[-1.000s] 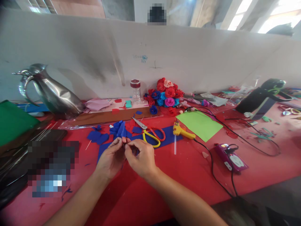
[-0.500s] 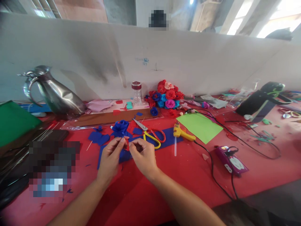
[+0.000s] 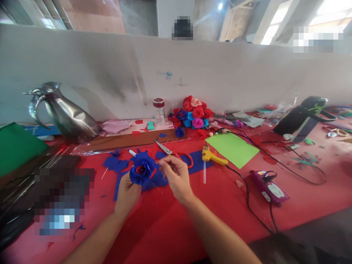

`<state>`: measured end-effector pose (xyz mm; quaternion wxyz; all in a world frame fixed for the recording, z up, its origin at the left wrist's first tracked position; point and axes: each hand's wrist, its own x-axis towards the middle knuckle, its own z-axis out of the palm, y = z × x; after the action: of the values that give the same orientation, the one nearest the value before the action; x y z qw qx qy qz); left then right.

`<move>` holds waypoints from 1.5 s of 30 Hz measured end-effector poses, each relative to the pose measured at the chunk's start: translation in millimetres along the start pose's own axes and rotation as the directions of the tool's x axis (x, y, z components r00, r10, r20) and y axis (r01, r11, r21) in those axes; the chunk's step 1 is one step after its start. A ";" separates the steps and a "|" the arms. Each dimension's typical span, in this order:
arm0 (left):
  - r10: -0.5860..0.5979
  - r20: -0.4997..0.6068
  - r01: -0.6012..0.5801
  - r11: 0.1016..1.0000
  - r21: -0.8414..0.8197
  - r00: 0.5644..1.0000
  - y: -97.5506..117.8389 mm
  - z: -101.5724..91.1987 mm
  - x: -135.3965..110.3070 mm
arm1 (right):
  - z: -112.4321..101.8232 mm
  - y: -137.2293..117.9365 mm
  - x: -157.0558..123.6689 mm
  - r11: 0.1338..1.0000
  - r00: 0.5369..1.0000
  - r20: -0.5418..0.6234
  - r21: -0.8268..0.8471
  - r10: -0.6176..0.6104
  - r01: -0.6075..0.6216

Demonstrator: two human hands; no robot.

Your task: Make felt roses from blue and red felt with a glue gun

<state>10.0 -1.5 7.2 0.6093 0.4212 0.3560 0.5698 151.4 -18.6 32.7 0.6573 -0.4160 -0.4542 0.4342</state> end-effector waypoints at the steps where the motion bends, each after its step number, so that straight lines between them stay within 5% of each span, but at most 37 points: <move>1: 0.056 0.015 -0.057 0.995 0.078 0.998 -2.3 -1.2 0.4 | -1.6 -0.7 2.1 0.999 1.000 -0.006 0.042 0.024 -0.024; 5: 0.222 0.063 -0.230 0.912 0.339 0.973 -10.2 -2.5 1.3 | -4.1 -2.6 7.0 0.990 0.993 -0.079 0.120 0.089 -0.079; 10: 0.147 -0.018 -0.134 0.941 0.311 0.989 -7.8 4.1 3.1 | -2.1 2.1 8.0 0.999 0.981 -0.190 0.004 0.041 -0.041; 13: 0.099 -0.106 -0.075 0.975 0.210 0.989 -3.1 6.9 5.9 | -11.7 3.3 14.6 0.961 0.986 -0.160 -0.277 -0.050 0.004; 15: 0.065 -0.144 -0.043 0.987 0.153 0.987 -1.1 7.1 8.2 | -29.3 -1.0 23.6 0.783 0.976 -0.113 -0.617 -0.184 0.076; 17: 0.032 -0.176 -0.009 0.991 0.130 0.984 -0.6 6.6 10.5 | -55.2 -8.7 34.0 0.407 0.961 -0.110 -0.913 -0.254 0.003; 20: -0.005 -0.211 0.034 0.991 0.133 0.978 -1.5 5.9 13.1 | -97.8 -19.1 46.4 -0.041 0.954 -0.295 -0.954 -0.052 -0.297; 22: -0.033 -0.219 0.061 0.991 0.119 0.975 -2.3 5.7 14.2 | -120.2 -21.2 50.6 -0.166 0.903 -0.422 -0.899 0.076 -0.406; 25: -0.065 -0.226 0.087 0.992 0.091 0.972 -2.9 4.7 15.5 | -138.4 -16.1 52.6 -0.259 0.875 -0.441 -0.885 0.200 -0.387; 35: 0.000 -0.314 0.039 0.992 0.118 0.949 1.6 -4.7 22.5 | -147.5 1.4 57.6 -0.268 0.891 -0.437 -0.879 0.123 -0.394; 40: 0.090 -0.312 -0.051 0.990 0.132 0.946 2.1 -6.3 23.7 | -140.1 -0.7 63.1 -0.094 0.891 -0.455 -0.887 0.001 -0.453; 45: 0.091 -0.358 -0.055 0.992 0.109 0.929 -3.5 -10.4 27.6 | -126.8 -1.3 61.6 0.086 0.937 -0.283 -0.959 -0.204 -0.271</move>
<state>4.5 27.1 1.3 0.4903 0.3510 0.4735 0.6420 286.1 20.1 18.0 0.2588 -0.8287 -0.4934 -0.0538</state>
